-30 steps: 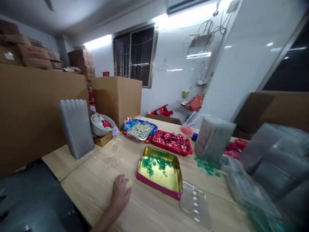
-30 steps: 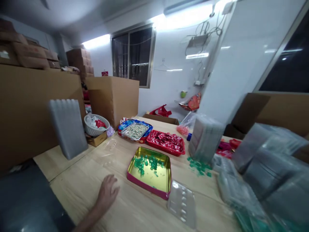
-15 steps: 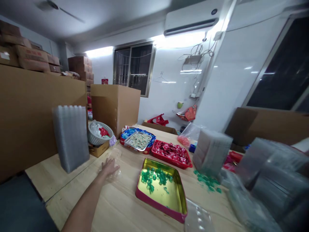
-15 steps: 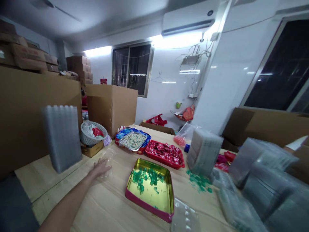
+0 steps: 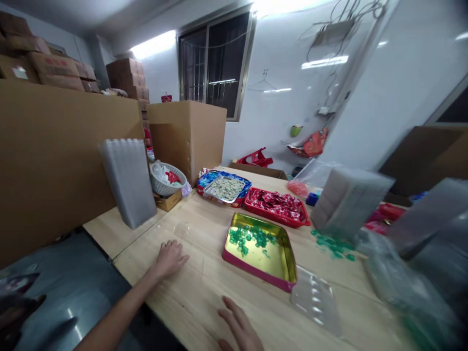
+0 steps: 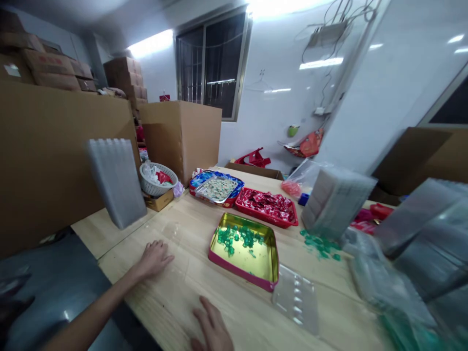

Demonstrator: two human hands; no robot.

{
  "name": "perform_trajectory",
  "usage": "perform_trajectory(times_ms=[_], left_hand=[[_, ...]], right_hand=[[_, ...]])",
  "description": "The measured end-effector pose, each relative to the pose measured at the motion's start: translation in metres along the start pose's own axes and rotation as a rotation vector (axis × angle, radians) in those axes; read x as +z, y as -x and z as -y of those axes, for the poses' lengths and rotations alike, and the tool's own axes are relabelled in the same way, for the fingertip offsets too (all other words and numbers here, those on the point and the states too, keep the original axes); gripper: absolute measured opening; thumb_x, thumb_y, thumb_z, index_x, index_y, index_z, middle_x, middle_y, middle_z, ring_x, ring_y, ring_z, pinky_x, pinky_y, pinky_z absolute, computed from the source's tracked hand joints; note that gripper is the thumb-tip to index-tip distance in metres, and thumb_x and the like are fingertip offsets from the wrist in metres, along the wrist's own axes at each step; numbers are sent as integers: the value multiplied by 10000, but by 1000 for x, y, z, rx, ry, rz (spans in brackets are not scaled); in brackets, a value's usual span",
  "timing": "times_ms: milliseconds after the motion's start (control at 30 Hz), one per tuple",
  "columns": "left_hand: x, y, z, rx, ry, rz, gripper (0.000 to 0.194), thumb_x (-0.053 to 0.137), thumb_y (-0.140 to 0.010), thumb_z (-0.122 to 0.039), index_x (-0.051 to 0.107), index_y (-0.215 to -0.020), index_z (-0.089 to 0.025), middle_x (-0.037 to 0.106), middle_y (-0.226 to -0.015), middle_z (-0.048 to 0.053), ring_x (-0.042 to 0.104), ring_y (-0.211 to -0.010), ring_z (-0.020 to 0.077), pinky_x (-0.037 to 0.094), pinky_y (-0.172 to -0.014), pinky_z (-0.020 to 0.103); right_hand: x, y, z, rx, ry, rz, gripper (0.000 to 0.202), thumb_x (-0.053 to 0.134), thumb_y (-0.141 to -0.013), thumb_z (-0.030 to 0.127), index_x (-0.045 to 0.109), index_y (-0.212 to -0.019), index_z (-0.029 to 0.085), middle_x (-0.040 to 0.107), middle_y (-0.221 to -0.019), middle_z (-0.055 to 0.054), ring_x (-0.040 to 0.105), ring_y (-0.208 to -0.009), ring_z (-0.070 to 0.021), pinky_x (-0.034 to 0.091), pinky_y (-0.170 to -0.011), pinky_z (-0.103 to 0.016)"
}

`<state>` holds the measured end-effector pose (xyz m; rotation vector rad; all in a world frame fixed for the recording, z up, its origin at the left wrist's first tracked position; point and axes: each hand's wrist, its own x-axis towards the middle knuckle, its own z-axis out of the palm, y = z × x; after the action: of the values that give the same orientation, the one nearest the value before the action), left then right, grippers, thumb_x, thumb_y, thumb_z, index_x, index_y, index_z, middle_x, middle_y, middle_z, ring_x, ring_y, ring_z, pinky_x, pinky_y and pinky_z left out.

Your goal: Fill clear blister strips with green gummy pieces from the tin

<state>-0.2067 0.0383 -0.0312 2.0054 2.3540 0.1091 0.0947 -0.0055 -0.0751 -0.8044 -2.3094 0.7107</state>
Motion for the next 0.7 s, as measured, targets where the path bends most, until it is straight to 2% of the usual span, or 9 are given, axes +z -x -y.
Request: perform_trajectory(times_ms=[33,100,200,300,400,533,600,700], left_hand=[[0,16,-8,10,0,2,444,332,-820,-517,578,-960,-174,557,-1055,134,468,-1025,291,337,-872,431],[1,44,-27,42,21,8,412,332,-830,-494,574,-952,-184,553,-1044,120,462,-1011,279,348,-851,412],[5,74,-54,86,64,22,349,370,-825,-457,568,-943,-194,555,-1029,103,460,-982,269,353,-839,404],[12,92,-74,97,114,15,307,394,-819,-430,578,-919,-205,564,-1010,94,462,-973,270,353,-837,411],[22,102,-83,107,167,11,293,395,-825,-414,598,-870,-207,579,-972,89,472,-958,257,360,-830,394],[45,114,-84,167,173,-117,273,415,-818,-382,606,-778,-192,593,-891,82,499,-899,248,374,-793,380],[59,119,-86,223,147,-211,243,461,-794,-378,604,-742,-189,600,-857,79,514,-869,245,383,-764,363],[77,124,-95,300,40,-311,195,560,-727,-379,621,-736,-194,628,-843,77,541,-839,248,394,-729,347]], right_hand=[[16,-9,11,-49,39,54,548,587,-707,168,460,-1224,297,439,-1339,-84,469,-1163,-289,462,-908,-418],[39,-21,30,-35,143,107,597,574,-684,153,432,-1259,225,446,-1325,-138,471,-1143,-326,445,-899,-457],[47,-20,43,95,281,141,546,606,-668,199,491,-1201,200,549,-1192,-154,538,-999,-343,454,-815,-475],[25,-3,38,208,350,134,434,625,-679,245,554,-1105,210,591,-1077,-129,545,-921,-320,439,-783,-457],[-14,16,25,291,364,129,254,586,-738,268,592,-987,221,592,-1015,-97,524,-919,-283,405,-813,-434],[-61,24,8,349,360,129,128,544,-764,203,593,-883,213,579,-1003,-64,496,-966,-237,339,-907,-402],[-71,21,-1,356,351,123,174,534,-748,154,586,-907,205,572,-1023,-63,485,-986,-226,332,-918,-379],[-64,18,-14,363,357,81,259,524,-733,124,573,-975,200,561,-1069,-76,477,-1001,-228,353,-885,-361]])
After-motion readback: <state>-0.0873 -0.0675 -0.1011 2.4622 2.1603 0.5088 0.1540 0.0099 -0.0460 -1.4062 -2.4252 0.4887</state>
